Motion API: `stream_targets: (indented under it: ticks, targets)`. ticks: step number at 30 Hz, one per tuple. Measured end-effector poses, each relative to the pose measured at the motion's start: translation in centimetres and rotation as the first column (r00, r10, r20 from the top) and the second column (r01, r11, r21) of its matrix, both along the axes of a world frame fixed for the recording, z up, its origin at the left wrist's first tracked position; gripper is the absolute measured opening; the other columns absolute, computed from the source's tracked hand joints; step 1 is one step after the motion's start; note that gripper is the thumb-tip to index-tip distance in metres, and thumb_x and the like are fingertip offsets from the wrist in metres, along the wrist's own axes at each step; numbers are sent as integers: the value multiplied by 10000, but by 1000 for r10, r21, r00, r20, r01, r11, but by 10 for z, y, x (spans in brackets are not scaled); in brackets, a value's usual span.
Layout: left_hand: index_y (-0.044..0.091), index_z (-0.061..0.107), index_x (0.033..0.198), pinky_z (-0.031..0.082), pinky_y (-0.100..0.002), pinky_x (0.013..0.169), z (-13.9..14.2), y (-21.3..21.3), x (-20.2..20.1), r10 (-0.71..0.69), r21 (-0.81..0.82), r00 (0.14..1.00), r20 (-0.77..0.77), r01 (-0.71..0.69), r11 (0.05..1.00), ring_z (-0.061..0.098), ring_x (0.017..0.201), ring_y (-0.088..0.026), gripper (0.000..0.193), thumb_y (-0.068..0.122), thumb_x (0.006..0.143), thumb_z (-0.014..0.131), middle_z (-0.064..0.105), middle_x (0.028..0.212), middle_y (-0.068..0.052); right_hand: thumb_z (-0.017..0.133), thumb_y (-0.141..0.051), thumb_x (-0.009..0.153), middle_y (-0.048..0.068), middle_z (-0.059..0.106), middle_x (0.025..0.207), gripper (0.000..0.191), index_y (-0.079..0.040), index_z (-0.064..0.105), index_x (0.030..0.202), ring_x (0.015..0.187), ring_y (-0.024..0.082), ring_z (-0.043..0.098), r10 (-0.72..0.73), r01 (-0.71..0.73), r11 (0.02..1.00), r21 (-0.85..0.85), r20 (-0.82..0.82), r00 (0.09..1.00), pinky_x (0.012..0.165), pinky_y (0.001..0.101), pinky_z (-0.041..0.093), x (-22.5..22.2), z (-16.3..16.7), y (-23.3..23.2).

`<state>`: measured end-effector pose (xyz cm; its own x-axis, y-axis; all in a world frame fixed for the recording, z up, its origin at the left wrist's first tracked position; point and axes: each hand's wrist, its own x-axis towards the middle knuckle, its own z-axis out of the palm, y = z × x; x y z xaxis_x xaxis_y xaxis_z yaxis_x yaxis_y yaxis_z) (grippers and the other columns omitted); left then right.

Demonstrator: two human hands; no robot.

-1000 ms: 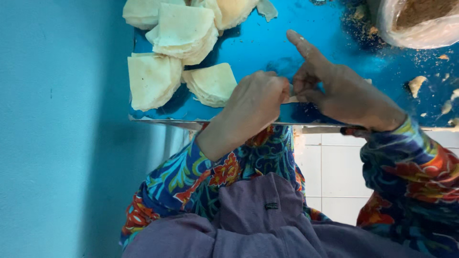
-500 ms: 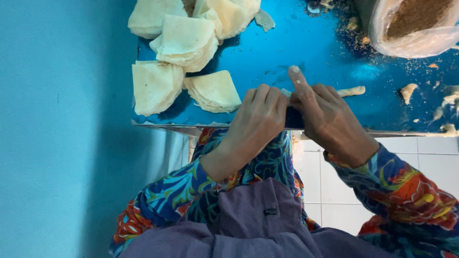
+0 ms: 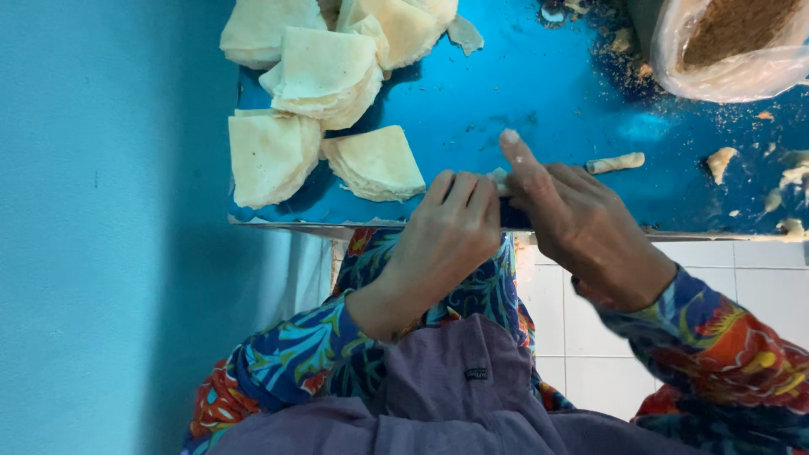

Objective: The person folds thin triangular crepe sheets in half and rolls them into small cylindrical rolls by hand, placing the finished rolls aside on the blue work table. A container of brown filling sits at the edge of the table, and the person works through the stack of crepe sheets one at a time.

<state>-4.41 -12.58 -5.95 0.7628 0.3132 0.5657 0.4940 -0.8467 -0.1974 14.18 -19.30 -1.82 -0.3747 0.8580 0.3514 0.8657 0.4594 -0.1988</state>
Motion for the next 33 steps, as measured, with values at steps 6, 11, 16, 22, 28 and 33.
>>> stream_targets:
  ticks: [6,11,16,22,28,33]
  targets:
    - [34,675,810,460,-365,802,3,0,3,-21,-40,992,-128,16,999,544,853,-220,60,94,813,681,546,792,-69,662,48,962,151,716,1028,693,60,320,1564,926,316,708,-47,45,998,33,56,997,813,443,568,0,-12,0]
    - [23,734,925,431,-416,1012,1,-16,1,74,42,985,-153,-68,997,540,1010,-233,170,165,881,651,614,956,-82,653,92,912,214,713,1167,682,92,368,1532,1066,337,692,-101,70,983,169,181,978,932,447,569,-2,-25,-17]
    - [46,759,1036,351,-465,1114,-7,-22,4,186,88,946,-266,-169,982,508,1191,-246,297,278,940,600,632,1168,-111,616,102,904,248,631,1384,683,102,364,1539,1322,343,586,-223,191,972,137,273,936,1142,482,457,-17,-31,-25]
    - [-10,585,1458,320,-461,1110,-7,9,16,252,-77,955,-159,-266,961,492,1231,-248,645,449,1006,555,571,1298,-91,586,133,760,232,525,1556,864,53,302,1572,1456,349,475,-182,192,981,5,333,925,1186,578,312,-8,-8,1]
    - [5,533,1526,340,-498,1068,-7,-2,-36,337,-257,939,66,-310,915,497,1220,-267,587,327,1048,646,577,1360,-94,638,92,964,227,587,1491,722,-12,276,1580,1287,320,625,-175,174,985,20,62,983,1106,525,392,-4,-10,1]
    - [51,617,1432,392,-478,1049,-3,-11,-47,311,-271,940,138,-266,925,534,1175,-246,445,253,1043,697,586,1275,-53,684,-36,1027,94,775,1118,826,-21,155,1662,994,257,733,-174,160,984,-80,-229,958,961,424,559,-5,-24,12]
